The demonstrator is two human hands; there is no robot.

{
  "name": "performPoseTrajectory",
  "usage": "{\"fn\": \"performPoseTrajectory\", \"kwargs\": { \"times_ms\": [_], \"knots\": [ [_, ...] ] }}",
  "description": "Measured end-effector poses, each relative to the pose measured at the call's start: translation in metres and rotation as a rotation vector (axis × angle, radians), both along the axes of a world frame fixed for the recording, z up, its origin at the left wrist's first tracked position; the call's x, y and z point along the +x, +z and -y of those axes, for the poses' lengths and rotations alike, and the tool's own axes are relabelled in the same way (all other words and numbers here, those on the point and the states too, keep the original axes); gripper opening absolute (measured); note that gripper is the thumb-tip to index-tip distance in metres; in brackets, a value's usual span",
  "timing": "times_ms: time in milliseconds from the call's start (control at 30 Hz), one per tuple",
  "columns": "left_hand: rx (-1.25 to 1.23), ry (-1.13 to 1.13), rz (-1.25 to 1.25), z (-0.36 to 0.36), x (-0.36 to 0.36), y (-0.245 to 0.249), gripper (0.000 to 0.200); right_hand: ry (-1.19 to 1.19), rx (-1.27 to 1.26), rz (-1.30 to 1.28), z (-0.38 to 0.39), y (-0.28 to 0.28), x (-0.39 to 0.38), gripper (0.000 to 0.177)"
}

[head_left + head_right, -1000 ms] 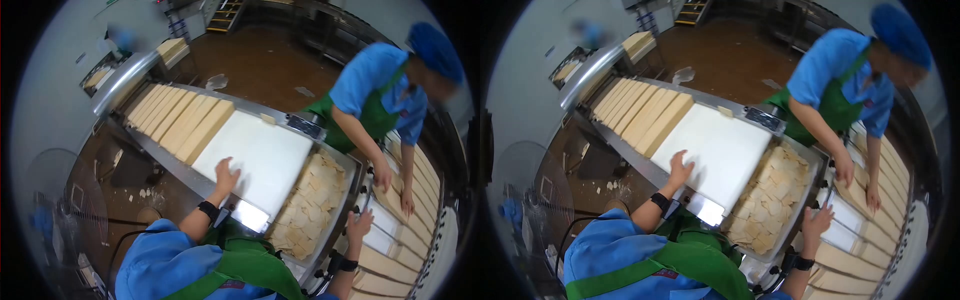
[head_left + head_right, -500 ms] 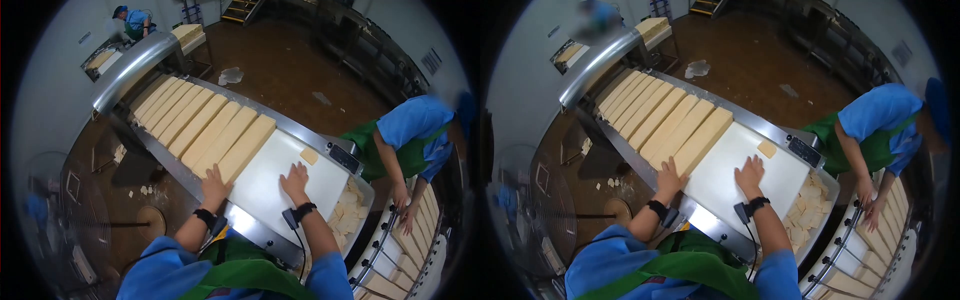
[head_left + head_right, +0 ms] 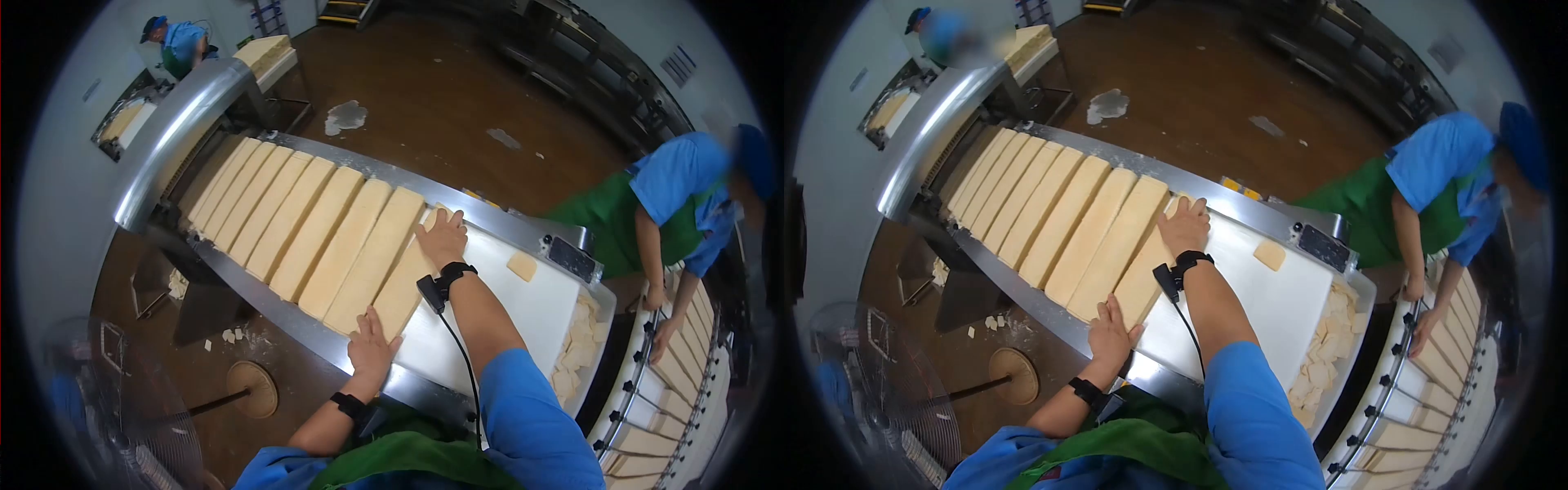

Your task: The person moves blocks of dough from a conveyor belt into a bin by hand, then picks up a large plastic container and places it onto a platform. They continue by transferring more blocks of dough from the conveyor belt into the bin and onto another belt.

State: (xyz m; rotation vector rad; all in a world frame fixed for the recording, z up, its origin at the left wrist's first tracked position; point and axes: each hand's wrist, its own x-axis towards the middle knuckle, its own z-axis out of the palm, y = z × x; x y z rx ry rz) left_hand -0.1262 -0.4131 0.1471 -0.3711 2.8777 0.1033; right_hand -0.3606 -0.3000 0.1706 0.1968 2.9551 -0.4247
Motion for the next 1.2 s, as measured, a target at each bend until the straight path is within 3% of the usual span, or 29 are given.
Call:
{"fn": "performPoseTrajectory", "kwargs": {
  "times_ms": [133,167,233,267,367,433,500,633,733,867,967,1033,1100,1200],
  "knots": [
    [0.215,-0.119,-0.244,-0.004,0.005,0.002,0.086,-0.26,-0.068,0.051,-0.053,0.024,0.031,0.072],
    [0.23,-0.15,-0.242,-0.011,0.005,0.014,0.086,-0.343,-0.063,0.0,-0.076,0.025,0.044,0.074],
    [0.531,-0.263,-0.052,-0.028,0.003,0.03,0.081,-0.502,-0.107,0.075,-0.125,0.044,0.073,0.078],
    [0.69,-0.349,-0.046,-0.037,0.005,0.03,0.088,-0.543,-0.099,0.067,-0.15,0.044,0.085,0.078],
    [0.778,-0.445,0.201,-0.081,0.018,0.034,0.094,-0.79,-0.052,-0.017,-0.23,0.032,0.132,0.08],
    [0.731,-0.602,0.202,-0.116,0.029,0.029,0.096,-0.768,-0.177,-0.193,-0.274,0.02,0.167,0.083],
    [0.706,-0.513,0.1,-0.154,0.036,0.031,0.088,-0.874,-0.189,-0.237,-0.303,0.027,0.199,0.082],
    [0.737,-0.68,-0.108,-0.228,0.055,0.047,0.076,-1.062,-0.32,-0.434,-0.387,0.045,0.285,0.078],
    [0.947,-0.757,-0.196,-0.296,0.071,0.073,0.075,-1.159,-0.207,-0.693,-0.454,0.067,0.353,0.076],
    [1.074,-0.926,-0.246,-0.394,0.094,0.11,0.072,-1.354,-0.237,-0.668,-0.557,0.1,0.424,0.078],
    [1.203,-1.076,-0.244,-0.457,0.101,0.13,0.069,-1.435,-0.247,-0.492,-0.635,0.105,0.46,0.075],
    [1.206,-1.145,-0.207,-0.493,0.096,0.135,0.065,-1.303,-0.046,0.019,-0.683,0.1,0.479,0.068],
    [1.36,-1.226,0.047,-0.521,0.089,0.135,0.059,-1.292,-0.007,0.016,-0.721,0.089,0.493,0.066],
    [1.252,-1.317,0.016,-0.541,0.092,0.134,0.052,-1.296,0.026,0.026,-0.762,0.081,0.503,0.063]
  ]
}}
